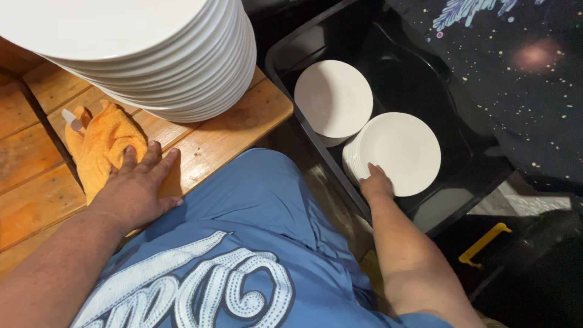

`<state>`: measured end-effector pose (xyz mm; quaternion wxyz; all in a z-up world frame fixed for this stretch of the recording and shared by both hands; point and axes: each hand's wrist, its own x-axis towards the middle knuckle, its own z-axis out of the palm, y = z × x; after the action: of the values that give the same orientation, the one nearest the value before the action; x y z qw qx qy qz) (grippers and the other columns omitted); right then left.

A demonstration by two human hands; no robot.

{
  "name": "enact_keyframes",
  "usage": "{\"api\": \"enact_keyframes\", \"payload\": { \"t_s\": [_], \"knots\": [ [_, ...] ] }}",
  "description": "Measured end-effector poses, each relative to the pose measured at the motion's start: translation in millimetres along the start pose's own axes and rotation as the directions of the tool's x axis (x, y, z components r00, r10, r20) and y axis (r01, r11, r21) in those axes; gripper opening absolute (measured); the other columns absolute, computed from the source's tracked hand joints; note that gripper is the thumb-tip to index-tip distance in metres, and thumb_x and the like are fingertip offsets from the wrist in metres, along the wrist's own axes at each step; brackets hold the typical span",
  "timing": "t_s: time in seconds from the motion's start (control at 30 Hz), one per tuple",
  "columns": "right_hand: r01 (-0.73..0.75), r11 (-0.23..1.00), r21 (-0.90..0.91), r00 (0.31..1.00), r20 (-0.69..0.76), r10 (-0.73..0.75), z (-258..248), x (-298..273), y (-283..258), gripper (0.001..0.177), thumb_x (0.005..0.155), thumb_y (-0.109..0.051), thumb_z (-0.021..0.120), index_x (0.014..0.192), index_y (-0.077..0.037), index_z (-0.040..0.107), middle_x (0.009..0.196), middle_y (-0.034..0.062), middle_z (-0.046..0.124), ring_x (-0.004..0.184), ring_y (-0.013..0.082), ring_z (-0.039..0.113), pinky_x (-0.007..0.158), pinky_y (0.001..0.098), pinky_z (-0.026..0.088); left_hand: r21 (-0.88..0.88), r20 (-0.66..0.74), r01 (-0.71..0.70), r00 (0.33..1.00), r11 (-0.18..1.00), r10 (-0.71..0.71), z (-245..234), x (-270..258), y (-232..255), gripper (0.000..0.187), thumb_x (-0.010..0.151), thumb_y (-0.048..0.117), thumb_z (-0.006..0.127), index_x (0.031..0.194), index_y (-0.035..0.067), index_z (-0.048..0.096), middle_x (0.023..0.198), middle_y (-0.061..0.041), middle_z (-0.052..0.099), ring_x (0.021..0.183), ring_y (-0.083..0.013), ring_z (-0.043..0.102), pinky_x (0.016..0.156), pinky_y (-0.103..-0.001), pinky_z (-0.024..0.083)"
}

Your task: The person wipes white ceramic plates with a yellow cloth, one at a time, then places them into a black tray. The person repeats this process for multiple plates throughout the clip.

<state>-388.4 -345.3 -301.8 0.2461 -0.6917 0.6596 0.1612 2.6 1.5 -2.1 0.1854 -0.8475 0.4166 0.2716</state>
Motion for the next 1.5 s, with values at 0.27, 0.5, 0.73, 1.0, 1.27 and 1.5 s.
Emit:
{"api": "enact_keyframes", "payload": {
  "t_s": [0.27,0.5,0.73,1.0,1.27,1.5],
  "knots": [
    [0.140,0.980,-0.140,0.989,-0.028,-0.145,-4.9,3.0,6.2,0.058,0.098,-0.030,0.056,0.155,-0.031,0.044,0.167,-0.0037,0.032,0.152,0.0229,0.033,0.118,0.0532,0.036,0.003,-0.010,-0.017,1.000,1.000,0.017,0.0,-0.1,-0.4,0.101,0.084,0.056,0.072,0.161,0.035,0.010,0.171,-0.005,0.002,0.154,-0.0398,0.004,0.123,-0.056,0.020],
    [0.090,0.991,-0.099,0.996,-0.002,-0.091,2.6,6.2,2.8,0.063,0.095,-0.027,0.058,0.156,-0.032,0.043,0.168,-0.0046,0.030,0.153,0.0208,0.031,0.120,0.0476,0.034,-0.051,-0.037,-0.029,0.999,0.998,0.027,1.4,-0.5,-4.0,0.105,0.079,0.051,0.078,0.160,0.036,0.013,0.170,-0.004,0.004,0.155,-0.0397,0.006,0.123,-0.056,0.021],
    [0.245,0.966,-0.081,0.963,-0.093,-0.252,21.5,33.7,36.1,0.077,0.085,-0.043,0.073,0.154,-0.023,0.047,0.163,0.0175,0.034,0.148,0.0344,0.038,0.120,0.0404,0.034,-0.103,-0.078,-0.091,0.993,0.990,0.083,5.9,-4.6,-11.8,0.102,0.079,0.045,0.081,0.160,0.032,0.020,0.171,-0.008,0.007,0.154,-0.0425,0.007,0.123,-0.057,0.020],
    [0.431,0.827,0.360,0.837,-0.503,-0.217,-69.2,-71.4,-66.7,0.059,0.095,-0.024,0.068,0.150,-0.012,0.052,0.163,0.0251,0.030,0.149,0.0397,0.029,0.119,0.0455,0.030,-0.253,-0.452,-0.154,0.892,0.955,0.024,34.9,-15.0,-39.2,0.085,0.081,0.031,0.076,0.156,0.026,0.037,0.168,-0.016,0.018,0.153,-0.0419,0.016,0.121,-0.052,0.021],
    [0.456,0.079,0.886,0.544,-0.208,-0.813,-107.0,-244.8,-238.5,0.046,0.100,-0.016,0.064,0.145,-0.009,0.058,0.142,0.0150,0.063,0.129,0.0236,0.061,0.105,0.0332,0.052,-0.654,-0.486,-0.151,0.835,0.741,-0.259,38.7,-15.0,-63.9,0.047,0.080,-0.001,0.060,0.122,0.015,0.075,0.125,-0.016,0.071,0.113,-0.0324,0.066,0.102,-0.039,0.052],
    [-0.547,0.407,0.731,0.069,0.524,-0.849,-67.7,-304.6,-296.0,0.078,0.084,-0.071,0.056,0.131,-0.009,0.057,0.114,0.0140,0.070,0.096,0.0305,0.072,0.078,0.0434,0.061,-0.850,-0.379,-0.414,0.910,0.326,0.167,-24.2,-71.2,-2.1,0.042,0.080,0.016,0.074,0.122,0.016,0.070,0.103,-0.010,0.078,0.093,-0.0207,0.075,0.085,-0.034,0.060]
  ]
}}
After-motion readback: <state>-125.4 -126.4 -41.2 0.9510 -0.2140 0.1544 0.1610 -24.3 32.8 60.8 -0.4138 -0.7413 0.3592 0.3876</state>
